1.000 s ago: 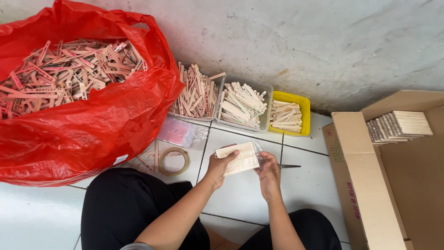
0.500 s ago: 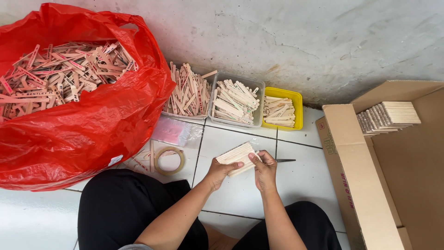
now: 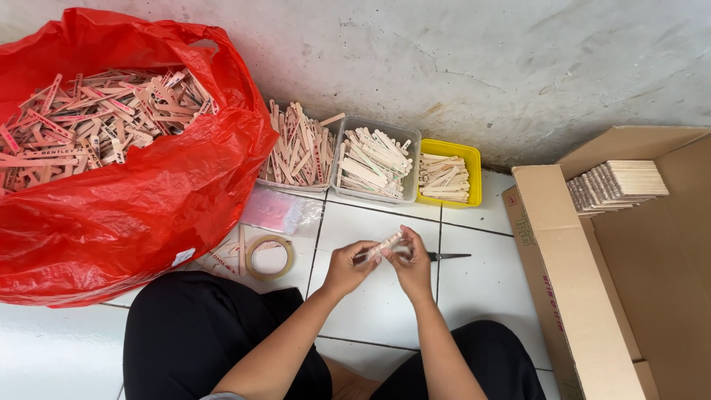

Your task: The person sits on the floor and packs a bundle of wooden sticks into a clear plastic bag. They fold the bag's opening, use scissors to trim the excess plastic, and then seal the package with a piece of clear tape.

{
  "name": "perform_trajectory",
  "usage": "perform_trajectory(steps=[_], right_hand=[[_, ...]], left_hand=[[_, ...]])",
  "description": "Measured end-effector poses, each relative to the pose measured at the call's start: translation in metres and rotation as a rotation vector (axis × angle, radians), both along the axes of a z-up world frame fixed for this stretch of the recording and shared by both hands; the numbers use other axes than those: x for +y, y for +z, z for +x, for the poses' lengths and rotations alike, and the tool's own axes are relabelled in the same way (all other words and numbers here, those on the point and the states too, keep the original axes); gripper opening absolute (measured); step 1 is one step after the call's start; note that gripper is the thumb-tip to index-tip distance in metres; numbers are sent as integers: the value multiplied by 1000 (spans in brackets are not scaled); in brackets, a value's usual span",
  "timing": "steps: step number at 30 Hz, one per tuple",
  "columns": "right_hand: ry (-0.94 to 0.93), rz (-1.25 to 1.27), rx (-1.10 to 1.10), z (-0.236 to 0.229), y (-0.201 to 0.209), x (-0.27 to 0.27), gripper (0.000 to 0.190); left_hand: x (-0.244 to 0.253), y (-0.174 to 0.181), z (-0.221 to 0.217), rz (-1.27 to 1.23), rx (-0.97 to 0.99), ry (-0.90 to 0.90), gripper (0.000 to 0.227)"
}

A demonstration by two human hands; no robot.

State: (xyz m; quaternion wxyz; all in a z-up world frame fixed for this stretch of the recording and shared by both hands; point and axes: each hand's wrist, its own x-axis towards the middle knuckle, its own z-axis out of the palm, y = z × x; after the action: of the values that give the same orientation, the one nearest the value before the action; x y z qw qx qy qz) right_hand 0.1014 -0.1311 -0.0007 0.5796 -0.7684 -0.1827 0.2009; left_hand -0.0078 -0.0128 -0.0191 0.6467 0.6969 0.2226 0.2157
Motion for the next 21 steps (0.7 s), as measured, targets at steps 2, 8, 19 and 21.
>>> perform_trajectory(steps=[2, 8, 19, 21], right_hand=[[-13, 31, 81, -4, -3, 0, 64], [21, 167, 118, -13, -7, 0, 43], [-198, 226, 199, -35, -20, 10, 19], [-208, 204, 157, -36, -18, 11, 17]], left_hand=[[-1, 12, -3, -129, 21, -18, 31], [-5, 30, 5, -576, 111, 108, 25], [-9, 0, 8, -487, 246, 198, 14], [-11, -4, 9, -510, 258, 209, 15]])
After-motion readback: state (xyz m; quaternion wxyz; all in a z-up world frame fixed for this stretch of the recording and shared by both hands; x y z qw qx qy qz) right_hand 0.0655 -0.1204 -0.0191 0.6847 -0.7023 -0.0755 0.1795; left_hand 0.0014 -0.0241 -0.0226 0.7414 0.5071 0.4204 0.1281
